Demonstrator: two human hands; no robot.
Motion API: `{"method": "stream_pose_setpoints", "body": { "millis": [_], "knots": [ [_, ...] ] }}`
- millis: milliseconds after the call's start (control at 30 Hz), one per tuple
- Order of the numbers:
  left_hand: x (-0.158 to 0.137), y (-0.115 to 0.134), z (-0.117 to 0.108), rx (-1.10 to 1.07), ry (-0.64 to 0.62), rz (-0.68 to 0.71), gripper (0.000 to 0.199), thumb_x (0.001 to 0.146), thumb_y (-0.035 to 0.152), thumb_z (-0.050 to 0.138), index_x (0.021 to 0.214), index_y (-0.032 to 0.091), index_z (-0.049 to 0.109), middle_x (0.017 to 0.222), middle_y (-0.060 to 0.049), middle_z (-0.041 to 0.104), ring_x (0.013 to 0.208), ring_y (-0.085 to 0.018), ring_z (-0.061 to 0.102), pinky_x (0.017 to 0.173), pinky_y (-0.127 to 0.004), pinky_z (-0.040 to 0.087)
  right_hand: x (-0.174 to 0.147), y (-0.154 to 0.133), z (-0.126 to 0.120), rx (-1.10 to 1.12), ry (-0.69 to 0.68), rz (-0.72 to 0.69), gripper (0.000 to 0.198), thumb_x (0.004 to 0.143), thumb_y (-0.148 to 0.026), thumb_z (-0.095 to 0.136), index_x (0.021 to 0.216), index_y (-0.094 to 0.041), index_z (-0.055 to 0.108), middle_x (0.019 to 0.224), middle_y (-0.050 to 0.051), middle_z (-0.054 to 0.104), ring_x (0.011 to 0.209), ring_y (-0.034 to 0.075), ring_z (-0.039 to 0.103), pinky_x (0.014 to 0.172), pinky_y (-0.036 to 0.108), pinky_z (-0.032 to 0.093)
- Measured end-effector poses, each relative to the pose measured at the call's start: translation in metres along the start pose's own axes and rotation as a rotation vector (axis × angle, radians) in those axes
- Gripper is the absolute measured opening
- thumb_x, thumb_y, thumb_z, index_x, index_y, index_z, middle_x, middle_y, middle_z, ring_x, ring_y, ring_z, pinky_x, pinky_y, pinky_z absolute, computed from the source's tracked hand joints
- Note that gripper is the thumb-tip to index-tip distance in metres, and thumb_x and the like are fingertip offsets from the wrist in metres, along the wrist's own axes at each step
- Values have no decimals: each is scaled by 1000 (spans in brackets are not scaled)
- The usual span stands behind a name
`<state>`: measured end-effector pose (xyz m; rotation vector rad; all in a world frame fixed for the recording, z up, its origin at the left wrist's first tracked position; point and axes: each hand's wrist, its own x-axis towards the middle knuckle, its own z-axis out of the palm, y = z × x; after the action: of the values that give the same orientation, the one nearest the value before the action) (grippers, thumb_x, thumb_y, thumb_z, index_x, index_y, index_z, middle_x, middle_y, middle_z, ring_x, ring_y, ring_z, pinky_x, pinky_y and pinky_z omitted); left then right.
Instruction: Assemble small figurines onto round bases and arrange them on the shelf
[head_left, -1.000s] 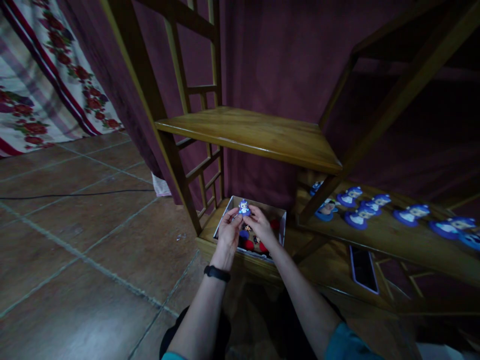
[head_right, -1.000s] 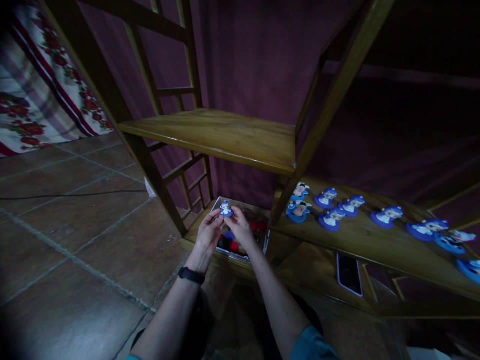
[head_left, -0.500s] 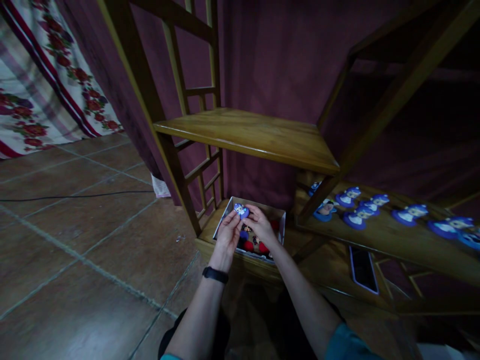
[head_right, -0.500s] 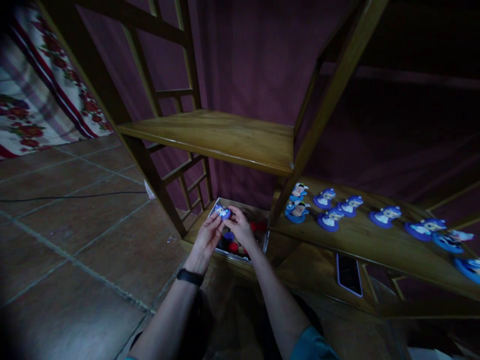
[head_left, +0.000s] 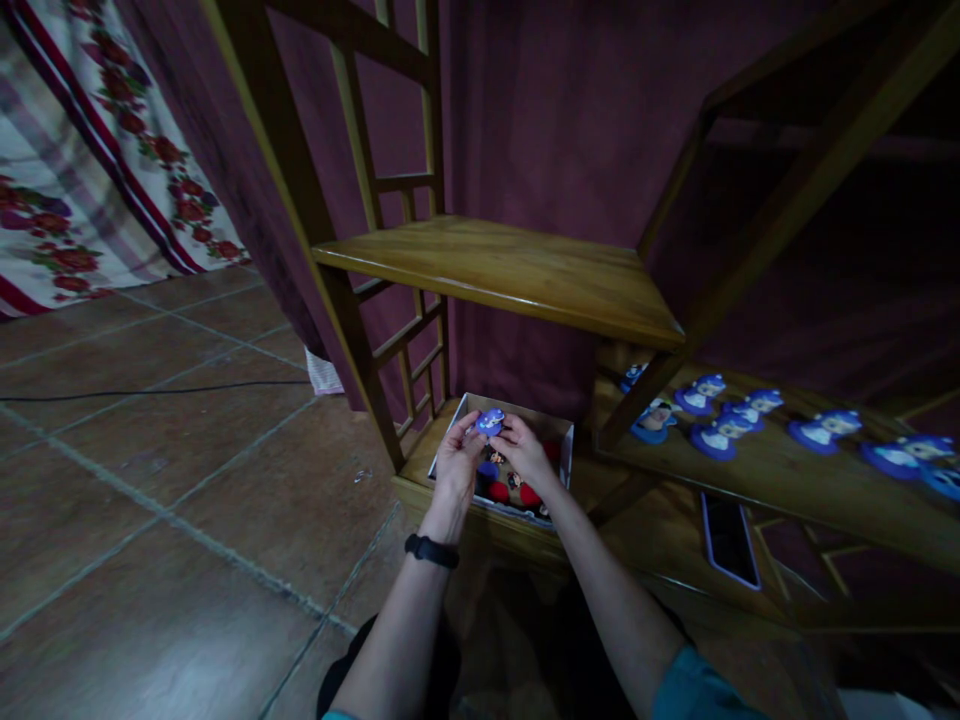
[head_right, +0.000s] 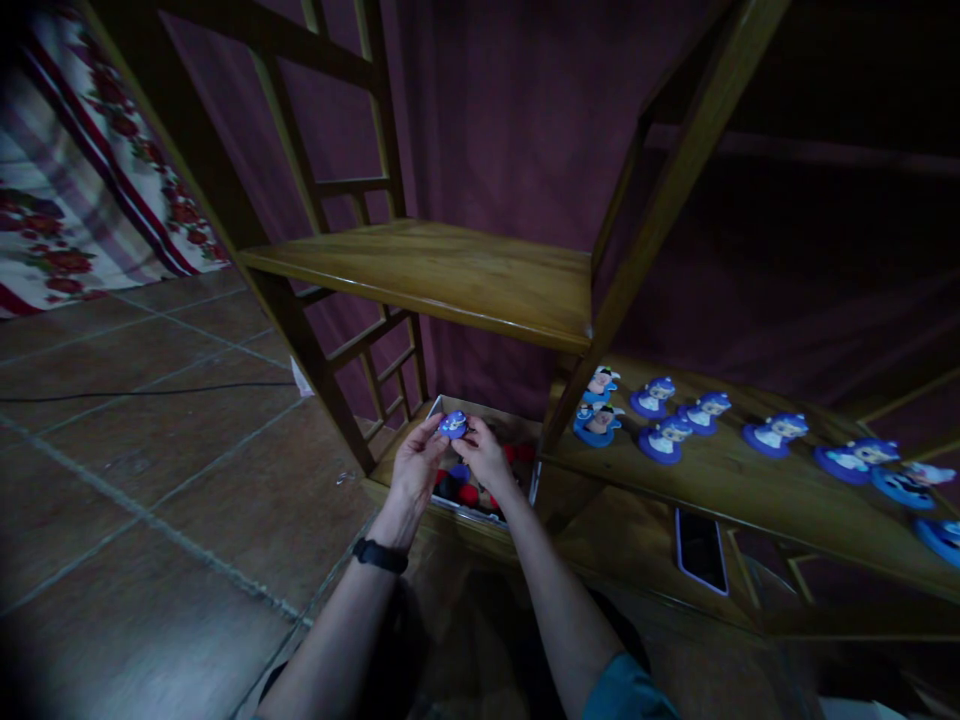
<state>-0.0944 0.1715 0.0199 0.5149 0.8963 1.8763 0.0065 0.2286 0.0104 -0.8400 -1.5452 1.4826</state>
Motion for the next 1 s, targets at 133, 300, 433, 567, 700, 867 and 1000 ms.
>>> {"method": "stream_pose_setpoints", "body": {
  "millis": [133, 300, 433, 567, 700, 867, 1000],
  "knots": [
    [-2, 2, 2, 39, 1, 18, 47, 58, 15, 73, 104, 17, 62, 93, -6, 68, 82, -15, 62, 79, -29, 45, -1, -1, 2, 0, -13, 5, 40, 72, -21, 62, 111, -24, 53, 98, 2, 67, 91, 17, 63, 85, 34, 49],
    [-3, 2, 4, 119, 9, 89, 45, 59, 17, 72, 103, 18, 62, 95, -6, 67, 84, -15, 61, 80, -29, 45, -1, -2, 4, 31, 2, -11, 43, 71, -19, 62, 113, -25, 52, 94, 1, 68, 89, 17, 64, 82, 32, 50],
    [-2, 2, 5, 134, 8, 99, 44, 59, 17, 73, 102, 18, 63, 96, -6, 67, 85, -15, 61, 81, -30, 45, 0, -2, 3, 32, 12, -6, 46, 70, -18, 61, 114, -26, 52, 95, 0, 68, 88, 16, 64, 81, 31, 51],
    [-1, 2, 3, 115, -3, 54, 45, 59, 17, 73, 103, 17, 63, 95, -7, 68, 85, -16, 62, 82, -30, 45, -1, -4, 3, 14, 15, 2, 46, 70, -19, 62, 114, -27, 52, 96, 0, 67, 86, 15, 64, 80, 30, 51],
    [0, 1, -1, 78, 3, -3, 47, 59, 17, 74, 105, 15, 63, 97, -8, 68, 84, -15, 62, 84, -31, 44, -2, -7, 3, 31, 12, -5, 45, 69, -22, 62, 113, -25, 52, 97, 2, 66, 86, 16, 63, 81, 31, 50],
    [3, 0, -4, 0, -16, -89, 42, 59, 14, 74, 100, 14, 65, 98, -9, 68, 87, -16, 63, 87, -32, 43, -2, -5, 2, 18, 7, 10, 41, 69, -23, 64, 109, -23, 53, 92, 2, 66, 81, 15, 63, 79, 31, 50],
    [5, 1, -6, -36, -33, -142, 35, 61, 11, 73, 96, 14, 67, 97, -10, 68, 91, -18, 63, 89, -33, 44, -1, 1, 2, 27, 27, -6, 44, 67, -25, 65, 109, -23, 51, 94, 1, 64, 80, 15, 62, 77, 30, 50]
  ]
}}
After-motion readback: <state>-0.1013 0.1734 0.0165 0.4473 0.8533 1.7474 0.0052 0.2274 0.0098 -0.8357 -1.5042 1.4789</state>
